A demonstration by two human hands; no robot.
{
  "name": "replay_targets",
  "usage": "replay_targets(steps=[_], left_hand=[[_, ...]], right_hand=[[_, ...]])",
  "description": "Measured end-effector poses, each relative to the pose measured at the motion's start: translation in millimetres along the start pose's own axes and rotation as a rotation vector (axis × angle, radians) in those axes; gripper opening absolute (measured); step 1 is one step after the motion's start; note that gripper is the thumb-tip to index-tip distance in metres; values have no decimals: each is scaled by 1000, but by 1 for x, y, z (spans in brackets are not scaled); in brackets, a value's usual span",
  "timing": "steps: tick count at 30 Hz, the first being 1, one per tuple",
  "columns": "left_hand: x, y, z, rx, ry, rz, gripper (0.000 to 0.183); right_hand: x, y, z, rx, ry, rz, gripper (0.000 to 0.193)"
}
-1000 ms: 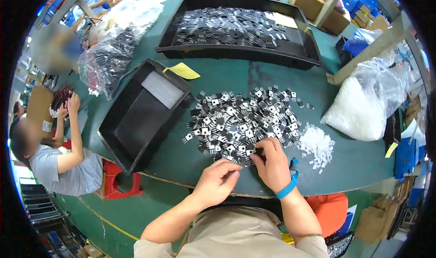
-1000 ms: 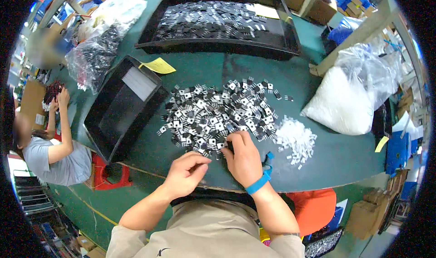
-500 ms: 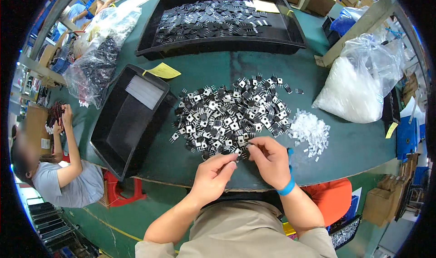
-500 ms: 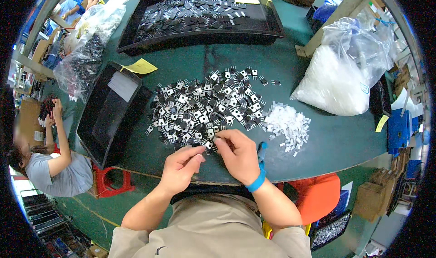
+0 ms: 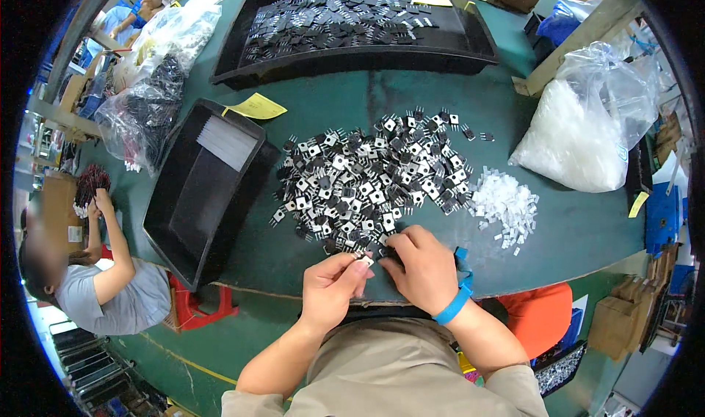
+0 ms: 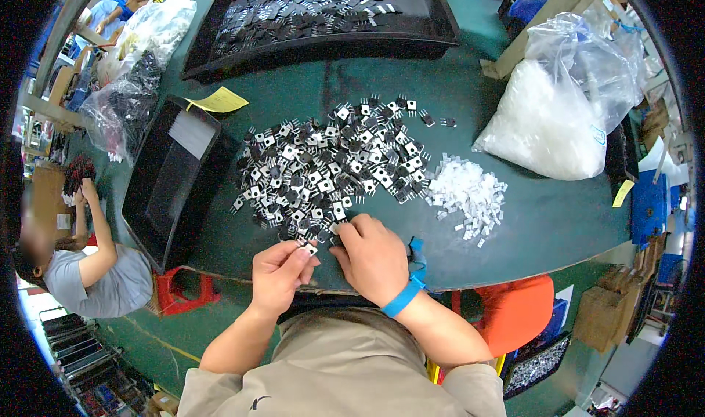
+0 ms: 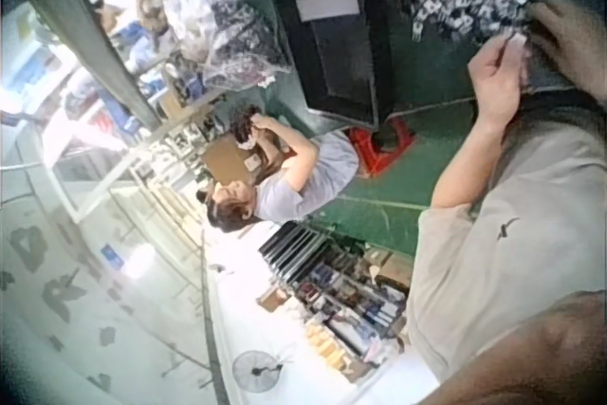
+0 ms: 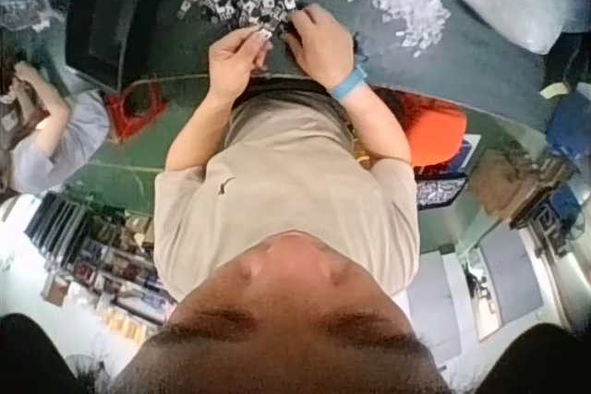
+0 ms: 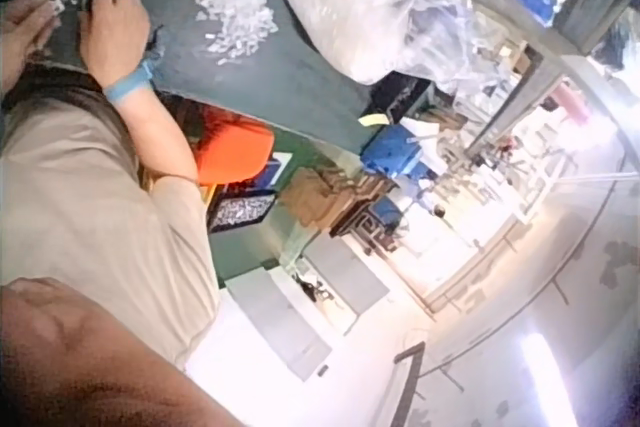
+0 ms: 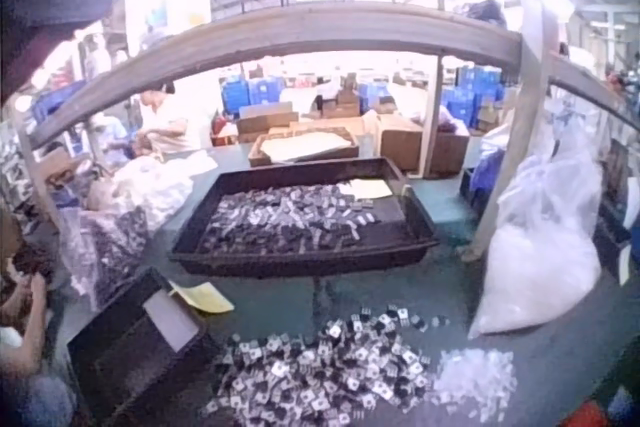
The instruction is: The person picks small black electronic components and white plastic pieces from a pile on a green workbench. They insert these items one by one into a black tray with slots. The task involves repetitive manual assembly of these parts.
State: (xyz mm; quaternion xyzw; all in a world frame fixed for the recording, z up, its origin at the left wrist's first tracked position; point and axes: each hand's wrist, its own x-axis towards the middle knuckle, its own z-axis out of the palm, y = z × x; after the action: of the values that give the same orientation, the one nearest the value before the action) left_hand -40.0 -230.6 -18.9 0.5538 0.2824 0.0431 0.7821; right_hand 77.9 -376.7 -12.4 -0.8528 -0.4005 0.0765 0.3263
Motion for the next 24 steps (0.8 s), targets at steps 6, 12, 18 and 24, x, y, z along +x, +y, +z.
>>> replay_targets(steps=[6,12,18,24], left_hand=[[-1,-3,1,-82,-21,-6,9],[1,-1,1,-413,-193,-40,7],[11,-3,2,-513,-276,-9,17],[16,2,17,-268,-133,-222,19]], right_hand=[[-1,6,3,12,78,-19,17],[-6,11,-8,564,137,256,15],[-17,19,-6,1145,66,464,14],[-31,11,-16,1000,124,399,13]])
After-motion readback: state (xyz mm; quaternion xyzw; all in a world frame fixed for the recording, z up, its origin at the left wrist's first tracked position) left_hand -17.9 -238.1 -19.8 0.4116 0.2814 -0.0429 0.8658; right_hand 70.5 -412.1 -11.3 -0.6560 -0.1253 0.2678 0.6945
